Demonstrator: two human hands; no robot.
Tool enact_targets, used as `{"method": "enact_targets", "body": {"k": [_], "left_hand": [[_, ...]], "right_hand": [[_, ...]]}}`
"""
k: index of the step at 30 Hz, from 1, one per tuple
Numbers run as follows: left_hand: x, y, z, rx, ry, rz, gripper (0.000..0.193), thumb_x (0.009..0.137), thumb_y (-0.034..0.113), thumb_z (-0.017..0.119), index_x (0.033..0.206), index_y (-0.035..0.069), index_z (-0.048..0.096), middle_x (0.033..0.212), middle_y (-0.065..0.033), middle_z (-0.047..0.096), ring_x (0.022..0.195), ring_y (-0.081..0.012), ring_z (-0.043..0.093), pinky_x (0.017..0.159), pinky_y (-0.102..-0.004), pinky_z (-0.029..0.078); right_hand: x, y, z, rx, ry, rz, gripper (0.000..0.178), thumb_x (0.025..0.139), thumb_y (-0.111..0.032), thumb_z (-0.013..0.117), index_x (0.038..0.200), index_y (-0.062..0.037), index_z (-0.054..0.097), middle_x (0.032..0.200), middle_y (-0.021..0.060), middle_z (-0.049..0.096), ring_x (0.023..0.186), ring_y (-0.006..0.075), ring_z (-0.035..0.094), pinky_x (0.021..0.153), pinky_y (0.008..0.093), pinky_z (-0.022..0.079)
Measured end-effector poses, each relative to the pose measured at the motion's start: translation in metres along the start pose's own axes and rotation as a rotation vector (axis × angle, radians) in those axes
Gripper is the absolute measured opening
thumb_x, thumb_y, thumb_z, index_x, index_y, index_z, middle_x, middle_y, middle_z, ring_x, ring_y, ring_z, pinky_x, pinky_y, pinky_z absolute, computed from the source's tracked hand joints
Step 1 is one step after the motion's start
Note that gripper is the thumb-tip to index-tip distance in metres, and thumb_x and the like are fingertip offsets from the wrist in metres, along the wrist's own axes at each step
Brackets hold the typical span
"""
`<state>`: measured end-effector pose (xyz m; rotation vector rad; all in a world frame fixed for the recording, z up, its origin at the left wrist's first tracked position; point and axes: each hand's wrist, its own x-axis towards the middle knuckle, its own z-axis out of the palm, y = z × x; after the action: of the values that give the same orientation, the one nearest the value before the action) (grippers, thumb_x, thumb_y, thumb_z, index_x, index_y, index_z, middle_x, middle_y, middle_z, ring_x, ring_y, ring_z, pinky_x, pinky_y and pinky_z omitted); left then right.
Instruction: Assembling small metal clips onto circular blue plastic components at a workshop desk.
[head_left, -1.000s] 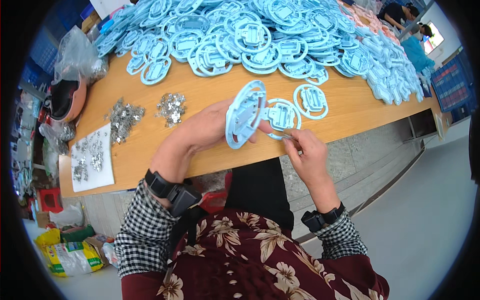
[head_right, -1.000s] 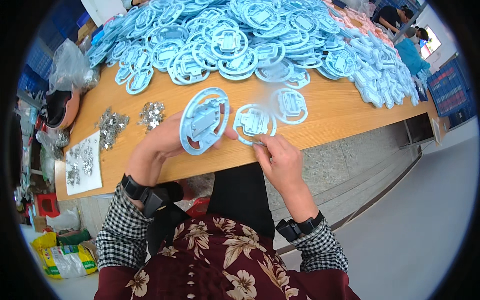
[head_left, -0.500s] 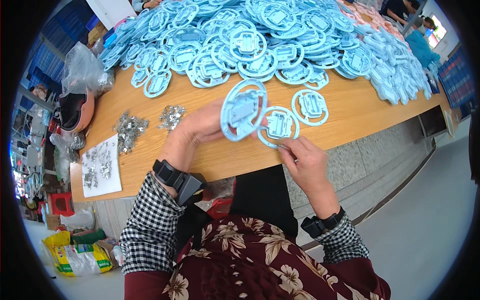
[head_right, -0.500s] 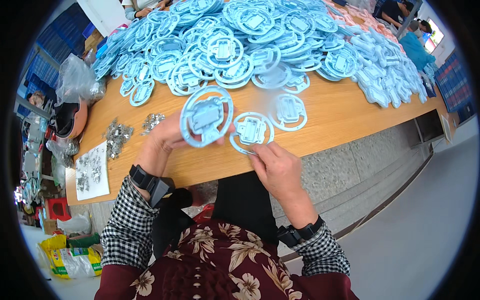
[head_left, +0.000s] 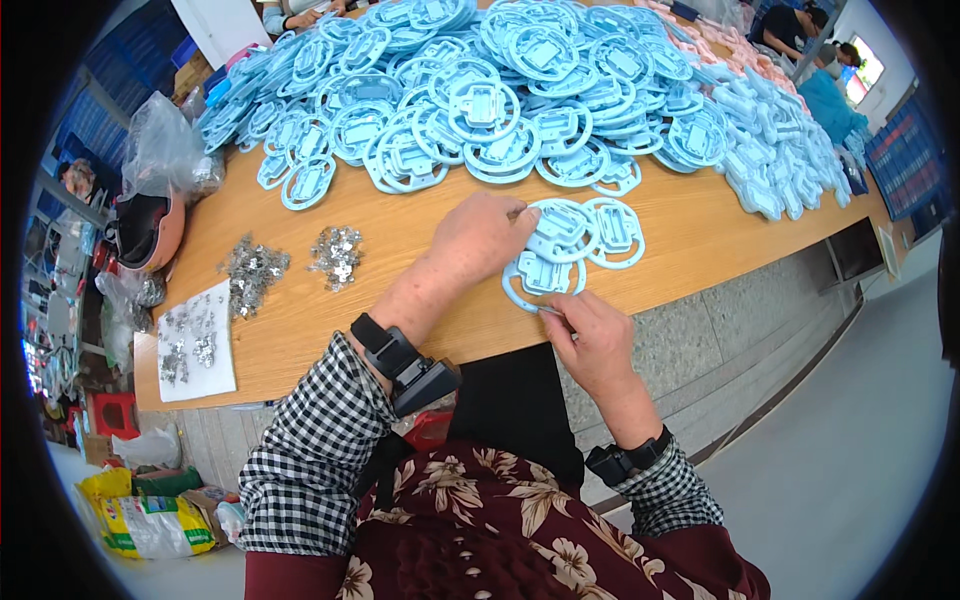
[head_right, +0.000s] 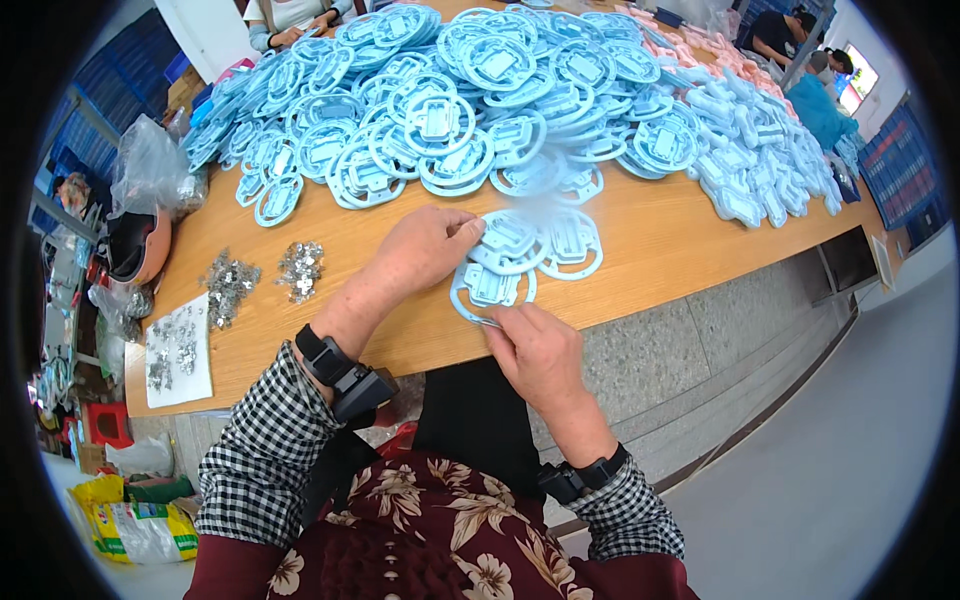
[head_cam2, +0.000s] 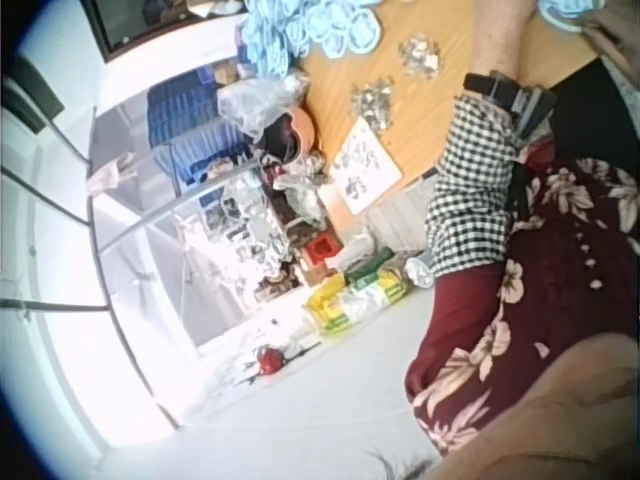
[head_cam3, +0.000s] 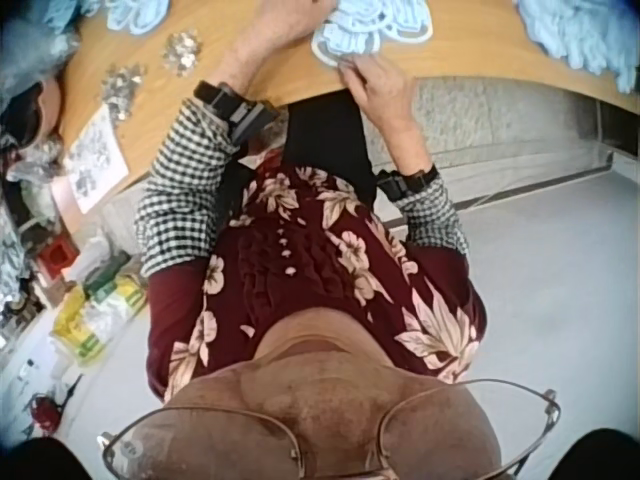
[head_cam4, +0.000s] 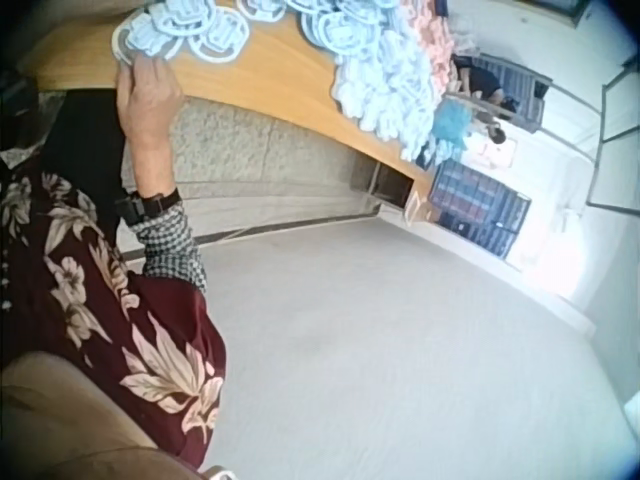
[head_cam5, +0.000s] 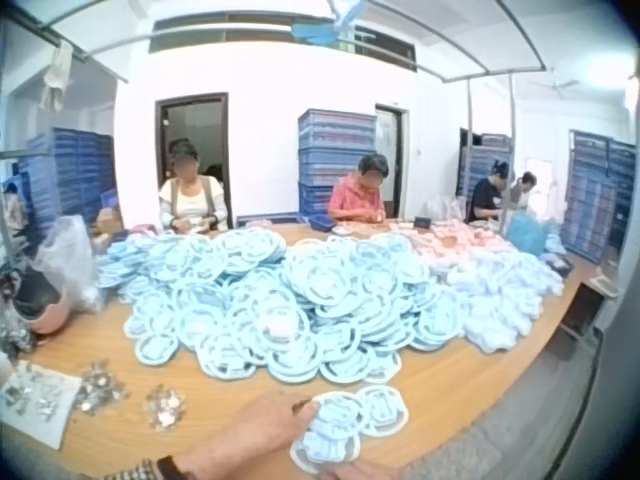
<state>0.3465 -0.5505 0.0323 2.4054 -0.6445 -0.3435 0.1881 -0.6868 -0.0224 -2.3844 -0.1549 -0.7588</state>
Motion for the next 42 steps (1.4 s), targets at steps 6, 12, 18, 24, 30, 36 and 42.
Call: {"method": "enact_targets", "body": {"k": [6,12,18,24,30,36,42], "left_hand": [[0.019,-0.010,-0.003,0.368,0.437,0.284,0.032,0.085,0.018,0.070,0.115,0.010,0.071,0.110,-0.0139,0.066,0.109,-0.0331,0.059,0.090,-0.0422,0.049],[0.065,-0.013,0.003,0.459,0.461,0.730,0.024,0.077,0.014,0.071,0.100,0.015,0.074,0.107,-0.0061,0.059,0.110,-0.0261,0.053,0.088,-0.0412,0.046],[0.083,-0.046,-0.006,0.750,0.447,0.626,0.011,0.083,0.019,0.069,0.093,0.019,0.073,0.105,-0.0018,0.059,0.108,-0.0224,0.055,0.086,-0.0385,0.044],[0.091,-0.072,-0.031,0.742,0.435,0.529,0.012,0.084,0.017,0.069,0.094,0.021,0.075,0.107,-0.0011,0.062,0.111,-0.0223,0.055,0.087,-0.0390,0.044],[0.101,-0.100,-0.056,0.677,0.529,0.593,0.008,0.082,0.015,0.071,0.088,0.011,0.075,0.103,-0.0051,0.066,0.106,-0.0256,0.060,0.087,-0.0405,0.049],[0.087,-0.083,-0.085,0.313,0.268,0.489,0.015,0.087,0.014,0.068,0.098,0.005,0.073,0.106,-0.0125,0.067,0.092,-0.0327,0.066,0.083,-0.0403,0.053],[0.017,-0.065,-0.085,0.510,0.231,0.388,0.043,0.089,0.039,0.069,0.127,0.017,0.065,0.141,-0.0156,0.053,0.134,-0.0416,0.043,0.108,-0.0586,0.037]], "right_hand": [[0.003,-0.004,-0.005,0.008,0.015,-0.004,0.012,0.079,-0.008,0.076,0.090,-0.0073,0.070,0.074,0.0073,0.063,0.064,0.0260,0.065,0.056,0.0371,0.050],[0.003,-0.002,-0.001,0.023,0.021,0.012,0.013,0.080,-0.008,0.076,0.092,-0.0082,0.071,0.074,0.0071,0.064,0.064,0.0260,0.065,0.056,0.0368,0.051],[0.005,0.002,-0.002,0.058,0.037,0.028,0.013,0.080,-0.008,0.076,0.092,-0.0078,0.070,0.073,0.0072,0.063,0.063,0.0262,0.065,0.056,0.0370,0.050],[0.005,0.006,-0.001,0.089,0.047,0.034,0.012,0.081,-0.007,0.075,0.091,-0.0067,0.070,0.071,0.0080,0.061,0.062,0.0262,0.064,0.054,0.0368,0.049],[0.004,0.005,0.002,0.133,0.044,0.047,0.010,0.081,-0.005,0.074,0.090,-0.0057,0.071,0.070,0.0084,0.062,0.060,0.0256,0.062,0.054,0.0358,0.048],[0.001,0.007,0.003,0.147,0.019,0.070,0.012,0.081,-0.004,0.074,0.092,-0.0055,0.072,0.070,0.0081,0.062,0.058,0.0218,0.061,0.053,0.0331,0.047],[0.001,0.011,0.005,0.189,0.011,0.096,0.012,0.081,-0.002,0.073,0.093,-0.0043,0.071,0.070,0.0075,0.061,0.056,0.0198,0.060,0.052,0.0311,0.046]]}}
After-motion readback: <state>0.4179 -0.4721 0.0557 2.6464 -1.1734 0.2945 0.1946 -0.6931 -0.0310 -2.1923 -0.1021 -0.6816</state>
